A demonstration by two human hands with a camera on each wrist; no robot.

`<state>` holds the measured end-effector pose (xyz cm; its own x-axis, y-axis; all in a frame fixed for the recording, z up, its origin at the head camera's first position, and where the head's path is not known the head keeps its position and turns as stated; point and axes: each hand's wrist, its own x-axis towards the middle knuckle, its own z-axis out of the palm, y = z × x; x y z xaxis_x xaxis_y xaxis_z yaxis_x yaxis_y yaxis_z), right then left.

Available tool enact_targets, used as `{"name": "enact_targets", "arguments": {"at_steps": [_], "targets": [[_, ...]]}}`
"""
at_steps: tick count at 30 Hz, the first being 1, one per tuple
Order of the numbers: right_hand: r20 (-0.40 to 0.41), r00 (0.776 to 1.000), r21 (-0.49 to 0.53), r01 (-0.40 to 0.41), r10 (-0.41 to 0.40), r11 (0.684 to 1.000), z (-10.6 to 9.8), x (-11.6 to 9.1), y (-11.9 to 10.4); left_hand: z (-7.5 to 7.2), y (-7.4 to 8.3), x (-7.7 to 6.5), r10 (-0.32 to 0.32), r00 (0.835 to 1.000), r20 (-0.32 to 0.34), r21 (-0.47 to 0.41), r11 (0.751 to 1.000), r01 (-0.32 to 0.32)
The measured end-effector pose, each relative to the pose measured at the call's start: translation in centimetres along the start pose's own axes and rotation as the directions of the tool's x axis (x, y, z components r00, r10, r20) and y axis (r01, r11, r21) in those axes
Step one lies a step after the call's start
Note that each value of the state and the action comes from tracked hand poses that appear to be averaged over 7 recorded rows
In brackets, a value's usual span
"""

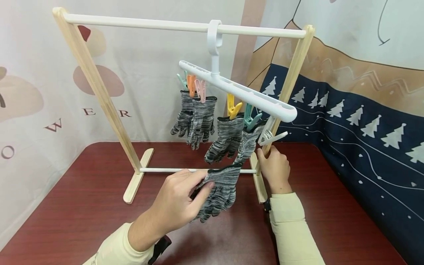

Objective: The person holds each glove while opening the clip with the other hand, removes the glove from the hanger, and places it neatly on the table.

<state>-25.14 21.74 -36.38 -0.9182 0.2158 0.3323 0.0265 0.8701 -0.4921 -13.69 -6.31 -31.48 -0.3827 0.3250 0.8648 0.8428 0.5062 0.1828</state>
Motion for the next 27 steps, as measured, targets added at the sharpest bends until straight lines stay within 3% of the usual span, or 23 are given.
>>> {"name": "enact_targets", "arguments": {"at_steps": [5,10,14,17,21,27], "targets": [[0.09,0.994,-0.068,-0.061,0.067,0.996,0.2,-0.1,0.4,-0.1,-0.1,-0.2,-0.012,1.0,0.001,-0.01,1.0,0.012],[0.113,0.989,-0.138,-0.081,0.096,0.987,0.8,-0.2,0.6,-0.3,-0.5,-0.6,-0.016,1.0,-0.002,-0.027,1.0,0.016],[0.108,0.991,-0.124,-0.071,0.085,0.99,1.1,-0.4,0.5,-0.8,-1.5,-1.1,-0.079,0.996,0.05,-0.059,0.995,0.082],[0.101,0.991,-0.116,-0.072,0.084,0.991,1.2,-0.5,0.4,-1.1,-2.5,-1.7,-0.155,0.981,0.12,-0.087,0.982,0.166],[0.103,0.991,-0.117,-0.077,0.089,0.99,1.0,-0.5,0.4,-1.5,-4.0,-2.7,-0.247,0.949,0.199,-0.12,0.954,0.273],[0.116,0.988,-0.12,-0.089,0.103,0.989,0.7,-0.6,0.4,-2.1,-5.5,-3.8,-0.335,0.903,0.271,-0.127,0.917,0.378]]}}
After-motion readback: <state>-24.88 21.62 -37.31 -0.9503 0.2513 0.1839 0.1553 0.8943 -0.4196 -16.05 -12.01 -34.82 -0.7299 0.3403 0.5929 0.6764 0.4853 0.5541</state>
